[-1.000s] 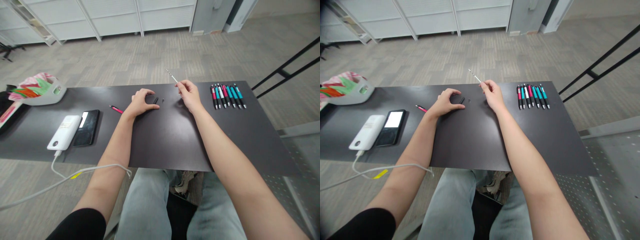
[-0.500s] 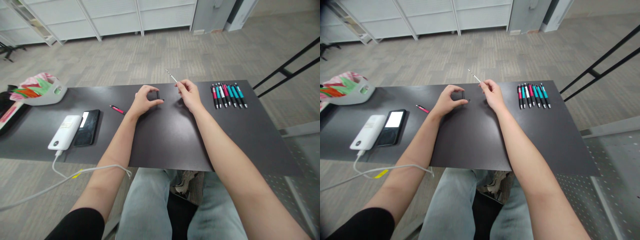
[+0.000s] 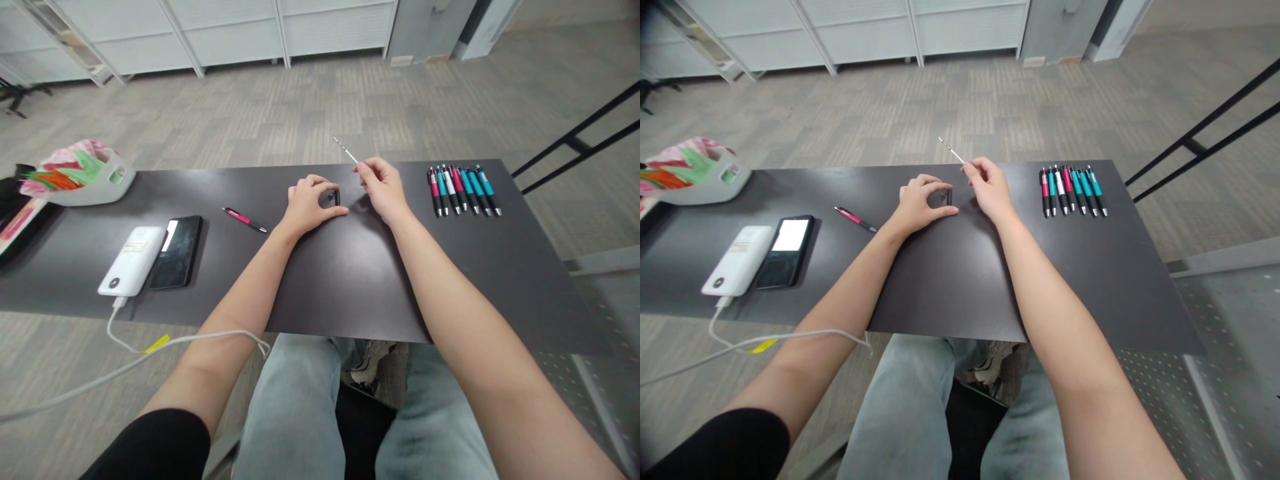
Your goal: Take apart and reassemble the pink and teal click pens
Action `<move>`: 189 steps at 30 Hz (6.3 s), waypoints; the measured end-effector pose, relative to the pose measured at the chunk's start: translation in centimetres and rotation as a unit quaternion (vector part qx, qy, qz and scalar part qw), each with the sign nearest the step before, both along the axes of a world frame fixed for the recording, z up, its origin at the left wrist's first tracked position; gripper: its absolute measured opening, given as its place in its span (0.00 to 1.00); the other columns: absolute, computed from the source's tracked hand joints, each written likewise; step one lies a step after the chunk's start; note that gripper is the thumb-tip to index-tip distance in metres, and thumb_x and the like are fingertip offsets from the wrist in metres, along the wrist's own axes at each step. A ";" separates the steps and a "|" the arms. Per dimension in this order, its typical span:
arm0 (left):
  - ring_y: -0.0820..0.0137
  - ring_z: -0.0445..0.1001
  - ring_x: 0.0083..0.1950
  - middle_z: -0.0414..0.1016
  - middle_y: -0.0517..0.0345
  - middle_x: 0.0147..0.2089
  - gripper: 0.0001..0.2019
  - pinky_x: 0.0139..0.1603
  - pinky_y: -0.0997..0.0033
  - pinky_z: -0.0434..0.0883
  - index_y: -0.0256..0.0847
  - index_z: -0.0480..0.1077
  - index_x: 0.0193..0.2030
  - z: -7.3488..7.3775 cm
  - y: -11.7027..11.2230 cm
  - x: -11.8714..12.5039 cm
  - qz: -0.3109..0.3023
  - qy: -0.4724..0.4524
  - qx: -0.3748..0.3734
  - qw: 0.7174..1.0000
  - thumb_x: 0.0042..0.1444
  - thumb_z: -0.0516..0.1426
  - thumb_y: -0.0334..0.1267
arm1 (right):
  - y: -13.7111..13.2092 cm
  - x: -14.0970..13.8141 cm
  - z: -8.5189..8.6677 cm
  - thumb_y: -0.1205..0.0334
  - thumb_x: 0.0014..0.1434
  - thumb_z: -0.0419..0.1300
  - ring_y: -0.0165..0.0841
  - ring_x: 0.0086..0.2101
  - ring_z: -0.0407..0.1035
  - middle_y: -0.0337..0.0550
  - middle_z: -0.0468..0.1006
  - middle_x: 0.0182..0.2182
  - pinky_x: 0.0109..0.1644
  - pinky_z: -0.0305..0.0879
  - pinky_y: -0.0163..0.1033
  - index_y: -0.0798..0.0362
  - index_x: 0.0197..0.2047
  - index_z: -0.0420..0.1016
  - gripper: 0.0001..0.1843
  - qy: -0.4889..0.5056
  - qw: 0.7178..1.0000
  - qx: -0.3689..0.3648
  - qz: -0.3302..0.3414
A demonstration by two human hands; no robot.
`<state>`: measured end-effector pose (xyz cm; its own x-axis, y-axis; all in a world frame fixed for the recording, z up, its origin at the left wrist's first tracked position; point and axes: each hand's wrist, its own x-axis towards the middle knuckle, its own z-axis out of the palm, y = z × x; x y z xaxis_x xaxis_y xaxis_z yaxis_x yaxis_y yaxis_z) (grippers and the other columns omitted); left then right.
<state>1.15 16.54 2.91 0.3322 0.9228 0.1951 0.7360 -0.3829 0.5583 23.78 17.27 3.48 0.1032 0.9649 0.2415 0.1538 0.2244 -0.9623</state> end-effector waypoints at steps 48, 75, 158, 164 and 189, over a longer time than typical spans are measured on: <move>0.56 0.94 0.55 0.97 0.54 0.52 0.06 0.66 0.53 0.87 0.51 0.86 0.49 -0.5 0.3 0.9 -0.022 -0.247 0.079 0.966 0.79 0.74 0.44 | 0.1 0.1 -0.2 0.27 0.75 0.82 0.36 0.33 0.64 0.33 0.64 0.29 0.39 0.65 0.43 0.43 0.38 0.76 0.33 0.001 1.000 0.015 0.013; 0.42 0.84 0.72 0.96 0.54 0.67 0.15 0.77 0.36 0.66 0.60 0.89 0.63 -1.3 -0.6 2.0 -0.032 -0.050 0.061 0.996 0.72 0.77 0.45 | 0.3 0.1 -0.5 0.28 0.77 0.83 0.36 0.34 0.68 0.34 0.68 0.29 0.39 0.70 0.42 0.43 0.40 0.82 0.31 0.004 1.000 -0.007 0.002; 0.35 0.72 0.78 0.85 0.44 0.75 0.25 0.79 0.36 0.64 0.56 0.88 0.68 2.0 -3.0 2.6 0.006 0.061 0.046 0.997 0.72 0.82 0.60 | 2.2 1.9 -3.4 0.23 0.76 0.76 0.45 0.44 0.82 0.45 0.87 0.48 0.42 0.82 0.49 0.36 0.60 0.81 0.29 -0.010 0.999 -0.038 -0.033; 0.34 0.73 0.77 0.87 0.44 0.71 0.22 0.77 0.35 0.66 0.56 0.88 0.66 2.2 -3.0 2.6 0.020 0.057 0.042 0.997 0.74 0.80 0.60 | 0.7 2.7 -0.8 0.35 0.76 0.78 0.47 0.48 0.86 0.49 0.91 0.54 0.47 0.87 0.50 0.39 0.58 0.88 0.21 -0.092 0.995 -0.039 -0.025; 0.45 0.83 0.68 0.92 0.50 0.56 0.08 0.77 0.40 0.73 0.55 0.84 0.54 1.9 -1.5 1.8 0.108 -0.054 0.000 0.993 0.85 0.66 0.52 | -3.5 6.0 4.3 0.53 0.59 0.85 0.55 0.47 0.89 0.47 0.98 0.47 0.60 0.85 0.60 0.41 0.61 0.81 0.31 -0.303 0.950 -0.054 0.058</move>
